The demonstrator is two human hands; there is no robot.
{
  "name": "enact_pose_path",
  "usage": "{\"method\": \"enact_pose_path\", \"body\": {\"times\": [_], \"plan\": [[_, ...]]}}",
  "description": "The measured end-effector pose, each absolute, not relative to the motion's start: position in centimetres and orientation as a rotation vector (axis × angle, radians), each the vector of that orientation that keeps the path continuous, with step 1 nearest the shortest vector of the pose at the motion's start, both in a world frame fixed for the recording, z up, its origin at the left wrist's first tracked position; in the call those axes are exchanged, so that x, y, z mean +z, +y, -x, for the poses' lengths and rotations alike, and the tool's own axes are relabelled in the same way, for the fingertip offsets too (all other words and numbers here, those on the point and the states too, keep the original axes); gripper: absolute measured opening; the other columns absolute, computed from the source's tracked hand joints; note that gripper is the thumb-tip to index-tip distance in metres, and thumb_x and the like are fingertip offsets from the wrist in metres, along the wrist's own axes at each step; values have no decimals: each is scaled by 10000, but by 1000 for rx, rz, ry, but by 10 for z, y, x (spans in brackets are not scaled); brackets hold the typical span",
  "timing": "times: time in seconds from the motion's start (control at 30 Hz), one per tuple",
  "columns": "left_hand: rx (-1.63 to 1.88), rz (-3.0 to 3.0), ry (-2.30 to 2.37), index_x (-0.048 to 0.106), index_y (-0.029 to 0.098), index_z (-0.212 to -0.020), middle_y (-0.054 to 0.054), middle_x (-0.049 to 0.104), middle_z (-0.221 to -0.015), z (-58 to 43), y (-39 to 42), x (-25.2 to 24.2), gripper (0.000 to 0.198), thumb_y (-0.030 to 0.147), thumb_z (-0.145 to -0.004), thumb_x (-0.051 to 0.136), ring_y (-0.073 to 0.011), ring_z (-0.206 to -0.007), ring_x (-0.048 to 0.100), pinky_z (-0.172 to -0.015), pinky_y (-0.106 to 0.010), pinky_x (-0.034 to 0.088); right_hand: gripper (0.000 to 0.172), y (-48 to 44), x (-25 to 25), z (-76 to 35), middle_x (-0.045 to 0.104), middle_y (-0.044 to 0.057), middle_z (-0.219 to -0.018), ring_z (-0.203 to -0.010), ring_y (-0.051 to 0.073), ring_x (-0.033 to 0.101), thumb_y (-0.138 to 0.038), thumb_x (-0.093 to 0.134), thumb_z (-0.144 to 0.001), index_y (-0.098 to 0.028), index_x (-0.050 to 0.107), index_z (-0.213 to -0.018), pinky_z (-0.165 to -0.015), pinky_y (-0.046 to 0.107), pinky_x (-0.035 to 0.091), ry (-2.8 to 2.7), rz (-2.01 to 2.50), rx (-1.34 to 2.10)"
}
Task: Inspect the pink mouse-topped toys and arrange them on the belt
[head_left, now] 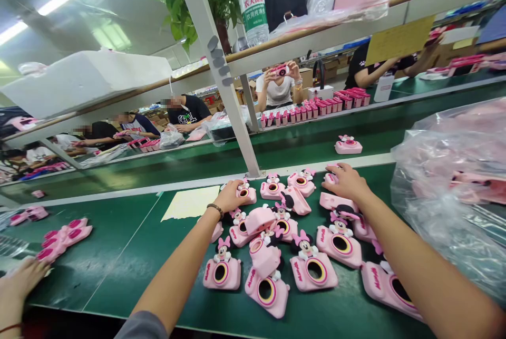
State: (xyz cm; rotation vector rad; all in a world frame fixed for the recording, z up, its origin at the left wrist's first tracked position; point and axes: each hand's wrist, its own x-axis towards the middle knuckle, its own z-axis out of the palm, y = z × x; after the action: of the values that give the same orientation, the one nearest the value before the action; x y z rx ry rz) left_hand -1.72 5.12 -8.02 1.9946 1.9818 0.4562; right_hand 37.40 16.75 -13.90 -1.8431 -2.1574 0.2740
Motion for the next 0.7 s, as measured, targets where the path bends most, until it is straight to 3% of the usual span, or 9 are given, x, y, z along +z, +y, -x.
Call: {"method": "enact_pose_path", "body": {"times": [0.27,0.4,0.47,0.7], "plan": [[636,-1990,2076,541,154,-1305,-144,602,-1291,47,9,-65,529,491,-902,603,-266,-1182,584,-1015,-458,485,619,174,-145,-376,395,155,-1520,-1275,413,511,-561,555,-837,-289,556,-1393,-954,596,487,-2160,1831,278],[681,-1958,2161,584,163,-1243,-131,647,-1208,42,-41,-82,478,502,-908,550,-278,-1135,608,-1005,-461,486,622,176,-148,-377,399,154,-1518,-1261,422,515,-586,552,-835,-300,556,-1388,-940,601,491,-2156,1817,272],[696,-1988,2201,623,170,-1192,-145,607,-1278,29,-62,-93,436,484,-894,568,-325,-1210,549,-1063,-537,411,624,176,-149,-377,405,152,-1515,-1258,428,512,-594,562,-829,-310,559,-1385,-931,607,493,-2153,1811,272],[816,-2072,2102,669,256,-1111,-76,647,-1229,4,-74,-105,280,400,-874,626,-282,-1142,593,-1016,-492,453,645,177,-149,-376,402,144,-1519,-1263,421,512,-604,573,-812,-316,561,-1390,-945,597,488,-2136,1842,280]]}}
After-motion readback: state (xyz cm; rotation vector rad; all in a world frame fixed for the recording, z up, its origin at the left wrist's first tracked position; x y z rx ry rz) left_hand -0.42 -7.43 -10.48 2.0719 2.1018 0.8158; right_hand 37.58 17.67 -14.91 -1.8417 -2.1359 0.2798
